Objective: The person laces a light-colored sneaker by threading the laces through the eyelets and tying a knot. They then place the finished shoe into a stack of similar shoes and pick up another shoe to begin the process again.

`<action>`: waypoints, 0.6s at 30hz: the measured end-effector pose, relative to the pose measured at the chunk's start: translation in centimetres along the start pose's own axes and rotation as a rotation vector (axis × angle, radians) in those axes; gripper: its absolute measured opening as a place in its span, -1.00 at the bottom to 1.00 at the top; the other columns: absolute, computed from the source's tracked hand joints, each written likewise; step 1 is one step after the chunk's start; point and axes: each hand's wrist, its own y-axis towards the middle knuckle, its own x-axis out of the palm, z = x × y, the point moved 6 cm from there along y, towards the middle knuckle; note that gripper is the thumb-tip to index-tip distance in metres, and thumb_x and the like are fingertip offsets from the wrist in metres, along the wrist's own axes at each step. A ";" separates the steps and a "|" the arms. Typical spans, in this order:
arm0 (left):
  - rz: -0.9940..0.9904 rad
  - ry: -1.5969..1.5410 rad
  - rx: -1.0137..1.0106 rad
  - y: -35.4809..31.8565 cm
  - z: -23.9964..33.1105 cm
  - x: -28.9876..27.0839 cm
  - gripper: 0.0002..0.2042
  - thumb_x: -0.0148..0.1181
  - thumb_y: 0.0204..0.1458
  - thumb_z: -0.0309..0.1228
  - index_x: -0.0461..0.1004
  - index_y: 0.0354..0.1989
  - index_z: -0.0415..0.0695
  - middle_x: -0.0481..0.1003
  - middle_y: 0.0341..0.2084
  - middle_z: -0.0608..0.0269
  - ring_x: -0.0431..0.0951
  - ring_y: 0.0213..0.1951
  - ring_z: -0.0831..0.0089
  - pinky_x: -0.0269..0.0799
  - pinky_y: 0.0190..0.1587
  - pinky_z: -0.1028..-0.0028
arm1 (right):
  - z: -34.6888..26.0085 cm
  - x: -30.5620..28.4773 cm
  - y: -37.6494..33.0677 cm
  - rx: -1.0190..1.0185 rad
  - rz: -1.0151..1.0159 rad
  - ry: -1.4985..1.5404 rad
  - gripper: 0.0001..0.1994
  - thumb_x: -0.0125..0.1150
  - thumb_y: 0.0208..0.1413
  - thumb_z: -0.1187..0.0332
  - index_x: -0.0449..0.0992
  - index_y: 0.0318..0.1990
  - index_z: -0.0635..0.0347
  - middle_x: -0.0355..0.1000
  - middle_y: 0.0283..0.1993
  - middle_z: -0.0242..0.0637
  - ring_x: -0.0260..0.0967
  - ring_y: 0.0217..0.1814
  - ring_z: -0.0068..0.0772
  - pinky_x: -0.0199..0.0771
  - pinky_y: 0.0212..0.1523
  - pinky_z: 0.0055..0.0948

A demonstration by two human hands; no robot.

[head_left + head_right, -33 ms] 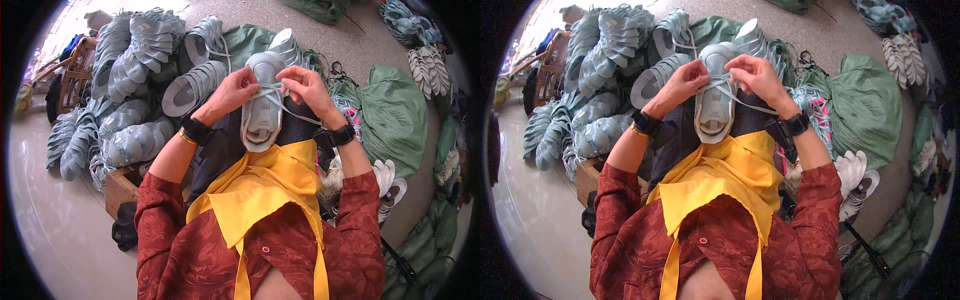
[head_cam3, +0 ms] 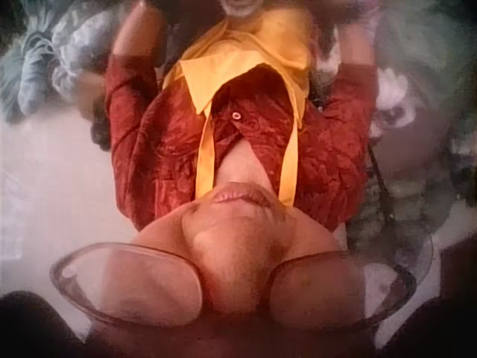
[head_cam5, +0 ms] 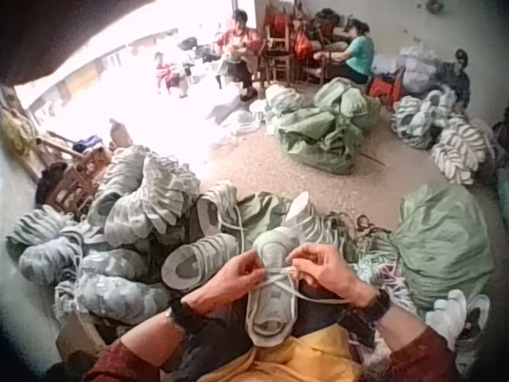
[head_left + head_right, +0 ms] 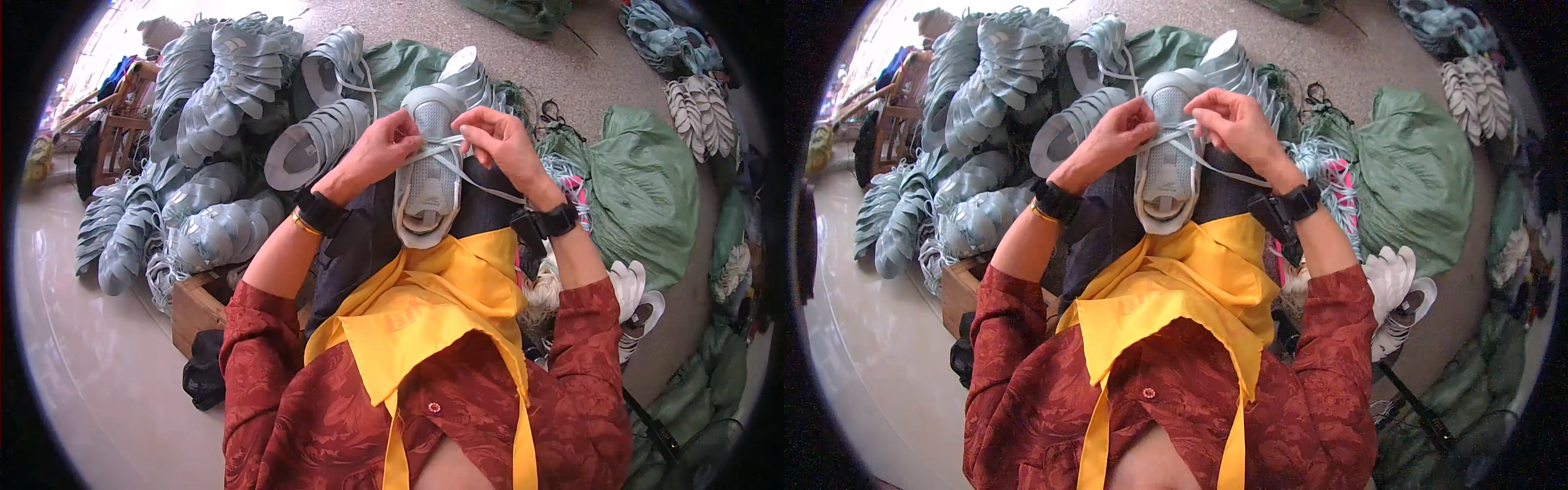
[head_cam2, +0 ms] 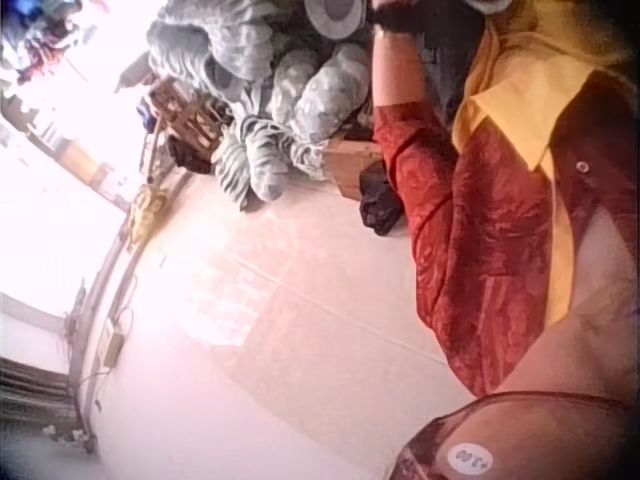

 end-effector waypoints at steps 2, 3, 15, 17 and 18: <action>-0.029 -0.129 -0.063 -0.3 0.1 -0.1 -0.89 0.15 0.29 -0.38 0.42 -0.26 -0.11 0.31 -0.42 0.58 0.27 -0.39 0.76 0.23 -0.34 0.66 | 0.2 0.1 0.4 -0.066 0.059 -0.134 -0.82 0.11 0.36 0.37 0.57 -0.04 0.22 0.48 -0.40 -0.50 0.23 -0.57 -0.83 0.23 -0.55 -0.74; -0.039 -0.200 -0.098 -0.5 0.1 -0.3 -0.89 0.14 0.30 -0.37 0.42 -0.26 -0.10 0.31 -0.42 0.58 0.27 -0.39 0.76 0.23 -0.32 0.67 | 0.2 0.1 0.4 -0.099 0.088 -0.200 -0.82 0.08 0.37 0.36 0.57 -0.05 0.21 0.46 -0.41 -0.51 0.21 -0.59 -0.83 0.22 -0.56 -0.74; -0.080 -0.240 -0.183 -0.3 0.0 -0.3 -0.81 0.21 0.28 -0.27 0.43 -0.33 -0.08 0.31 -0.45 0.56 0.28 -0.38 0.76 0.25 -0.29 0.67 | 0.5 0.4 0.7 -0.086 0.094 -0.204 -0.78 -0.01 0.42 0.31 0.54 -0.01 0.17 0.41 -0.38 -0.52 0.23 -0.57 -0.83 0.26 -0.54 -0.74; -0.071 -0.517 -0.216 -0.5 -1.0 -0.6 -0.81 0.20 0.29 -0.28 0.43 -0.33 -0.09 0.31 -0.46 0.56 0.28 -0.38 0.76 0.25 -0.29 0.67 | 0.7 0.6 0.8 -0.075 0.092 -0.248 -0.78 -0.02 0.43 0.31 0.54 -0.01 0.16 0.40 -0.37 -0.53 0.25 -0.55 -0.82 0.28 -0.53 -0.74; -0.061 -0.522 -0.214 -0.5 -1.3 -0.6 -0.82 0.20 0.29 -0.29 0.44 -0.33 -0.09 0.32 -0.47 0.56 0.29 -0.38 0.75 0.26 -0.28 0.67 | 0.8 0.6 0.8 -0.070 0.091 -0.270 -0.79 -0.02 0.43 0.31 0.54 -0.01 0.16 0.40 -0.36 -0.53 0.26 -0.54 -0.82 0.28 -0.53 -0.73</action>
